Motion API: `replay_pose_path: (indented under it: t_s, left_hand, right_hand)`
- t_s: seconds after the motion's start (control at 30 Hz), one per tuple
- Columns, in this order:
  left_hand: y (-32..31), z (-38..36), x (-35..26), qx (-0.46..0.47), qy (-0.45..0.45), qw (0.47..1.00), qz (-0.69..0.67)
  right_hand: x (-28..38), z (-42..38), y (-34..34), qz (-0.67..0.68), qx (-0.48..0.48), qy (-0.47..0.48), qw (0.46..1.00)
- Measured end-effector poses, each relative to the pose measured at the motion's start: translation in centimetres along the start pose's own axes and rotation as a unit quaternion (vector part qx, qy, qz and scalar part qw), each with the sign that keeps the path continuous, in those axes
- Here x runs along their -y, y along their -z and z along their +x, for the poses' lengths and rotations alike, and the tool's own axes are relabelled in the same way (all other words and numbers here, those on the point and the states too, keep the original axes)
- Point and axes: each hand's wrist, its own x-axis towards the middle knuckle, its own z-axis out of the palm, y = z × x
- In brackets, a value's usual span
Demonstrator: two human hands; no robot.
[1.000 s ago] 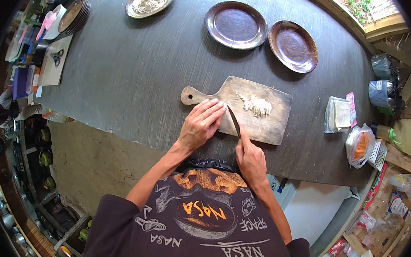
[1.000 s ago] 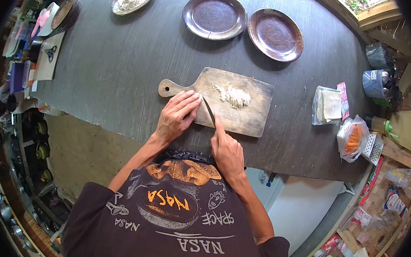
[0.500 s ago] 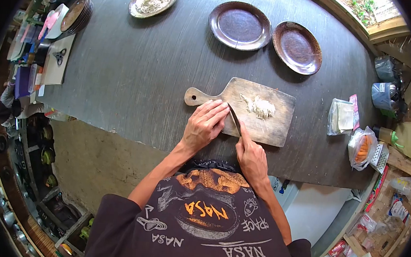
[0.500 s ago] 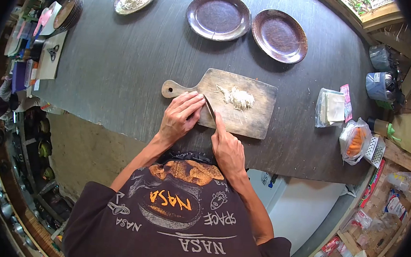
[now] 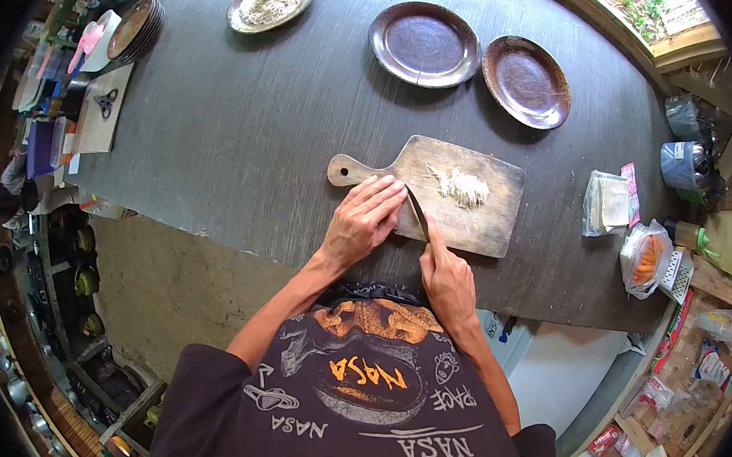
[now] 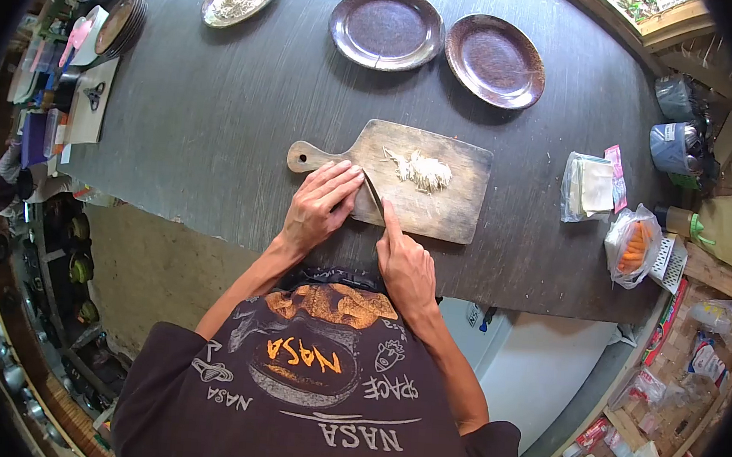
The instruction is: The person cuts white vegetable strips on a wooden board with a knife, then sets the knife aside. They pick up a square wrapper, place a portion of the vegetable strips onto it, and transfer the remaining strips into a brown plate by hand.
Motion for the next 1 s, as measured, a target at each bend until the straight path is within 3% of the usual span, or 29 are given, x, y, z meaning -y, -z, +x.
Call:
replay_pose_path:
  t_s: [0.27, 0.43, 1.0]
  left_hand:
    - [0.1, 0.0, -0.3, -0.004, 0.003, 1.0, 0.009]
    - [0.2, 0.0, -0.2, 0.005, -0.001, 1.0, 0.004]
    - [0.5, -0.1, -0.2, 0.01, 0.007, 1.0, -0.011]
  right_hand:
    - [0.5, -0.7, 0.9, -0.042, 0.03, -0.03, 0.998]
    - [-0.7, -0.8, 0.3, -0.014, 0.014, 0.01, 1.0]
    - [-0.6, -1.2, 0.3, -0.047, 0.01, 0.006, 0.999]
